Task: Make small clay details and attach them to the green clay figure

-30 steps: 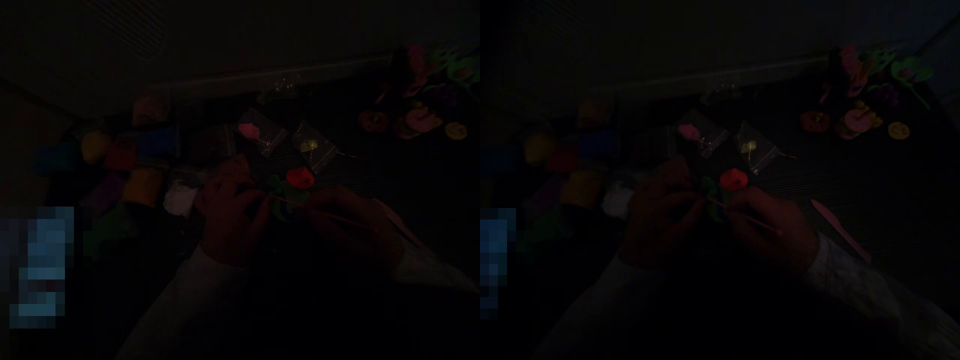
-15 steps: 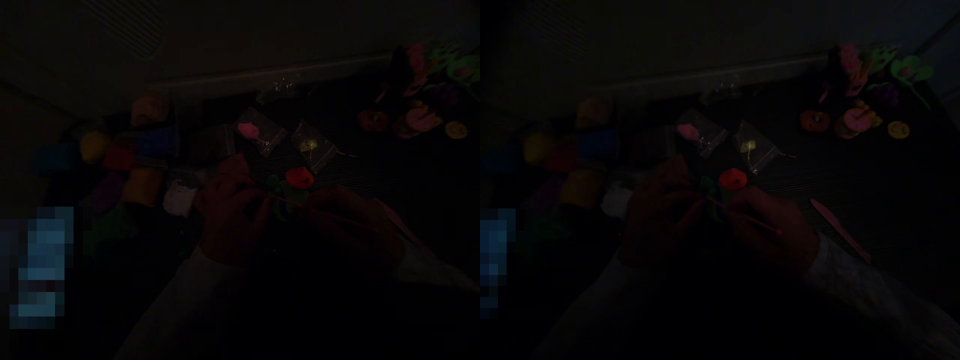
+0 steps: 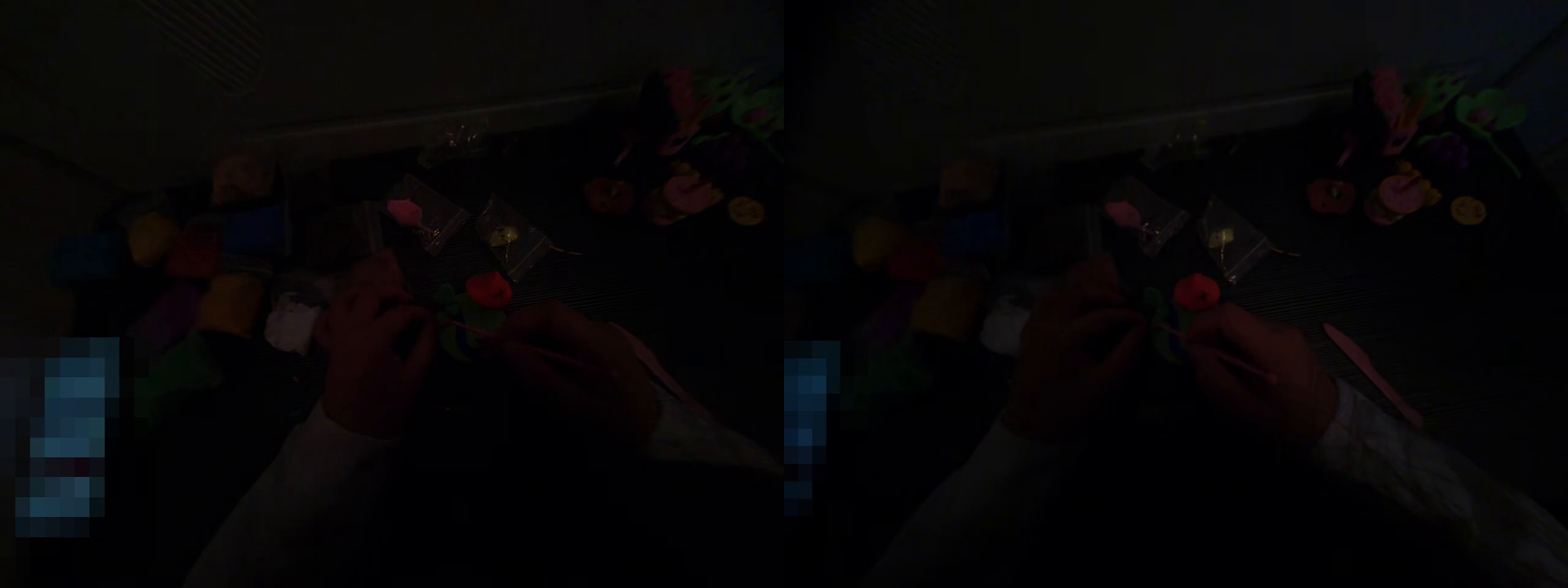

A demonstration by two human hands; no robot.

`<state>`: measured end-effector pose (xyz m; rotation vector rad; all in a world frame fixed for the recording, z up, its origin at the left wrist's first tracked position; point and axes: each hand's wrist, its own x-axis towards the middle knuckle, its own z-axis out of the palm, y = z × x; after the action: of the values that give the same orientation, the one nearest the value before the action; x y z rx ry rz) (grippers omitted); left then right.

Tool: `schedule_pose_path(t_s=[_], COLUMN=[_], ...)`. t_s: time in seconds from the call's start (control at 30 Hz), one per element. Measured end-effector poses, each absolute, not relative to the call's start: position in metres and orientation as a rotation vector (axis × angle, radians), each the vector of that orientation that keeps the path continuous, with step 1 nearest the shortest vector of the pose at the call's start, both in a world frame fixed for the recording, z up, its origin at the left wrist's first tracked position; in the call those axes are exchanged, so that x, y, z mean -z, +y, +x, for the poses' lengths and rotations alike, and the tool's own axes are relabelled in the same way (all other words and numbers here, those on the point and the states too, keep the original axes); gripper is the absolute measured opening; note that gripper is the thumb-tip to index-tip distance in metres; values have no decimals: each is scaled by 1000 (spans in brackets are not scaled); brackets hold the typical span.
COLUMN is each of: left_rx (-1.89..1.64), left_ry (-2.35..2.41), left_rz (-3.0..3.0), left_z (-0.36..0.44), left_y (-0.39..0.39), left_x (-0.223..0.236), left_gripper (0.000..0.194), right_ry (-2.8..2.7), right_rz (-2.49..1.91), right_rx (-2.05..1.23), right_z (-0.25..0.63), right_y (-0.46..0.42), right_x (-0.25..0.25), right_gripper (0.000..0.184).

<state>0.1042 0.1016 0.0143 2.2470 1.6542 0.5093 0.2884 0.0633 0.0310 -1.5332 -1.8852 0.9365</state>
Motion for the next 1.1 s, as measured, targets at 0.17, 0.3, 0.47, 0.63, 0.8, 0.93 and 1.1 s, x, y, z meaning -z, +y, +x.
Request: schedule_pose_path(t_s=[0.17,0.3,0.47,0.63,0.8,0.93,1.1], left_rx=[-515,-487,-499,-477,-461,-455,-484], left_ry=[1623,1615,1611,1605,1618,1611,1596], left_rz=[2257,2251,2277,2296,2305,2302,2277], left_z=[106,107,106,105,103,103,105], left_y=[102,102,103,103,103,103,103], left_x=[-17,-17,-15,-14,-12,-14,-15], left_gripper=[13,12,12,13,14,15,13], right_ry=[-1878,-1879,-1889,-1898,-1878,-1855,-1876], right_rz=[-1554,-1571,-1566,-1548,-1560,-1560,-1552], right_rx=[-970,-951,-964,-954,-954,-958,-974], right_z=[288,286,287,287,287,287,287], right_y=[64,64,65,64,63,62,64], right_x=[-33,-33,-35,-35,-32,-31,-35], right_gripper=[10,9,8,8,9,11,10])
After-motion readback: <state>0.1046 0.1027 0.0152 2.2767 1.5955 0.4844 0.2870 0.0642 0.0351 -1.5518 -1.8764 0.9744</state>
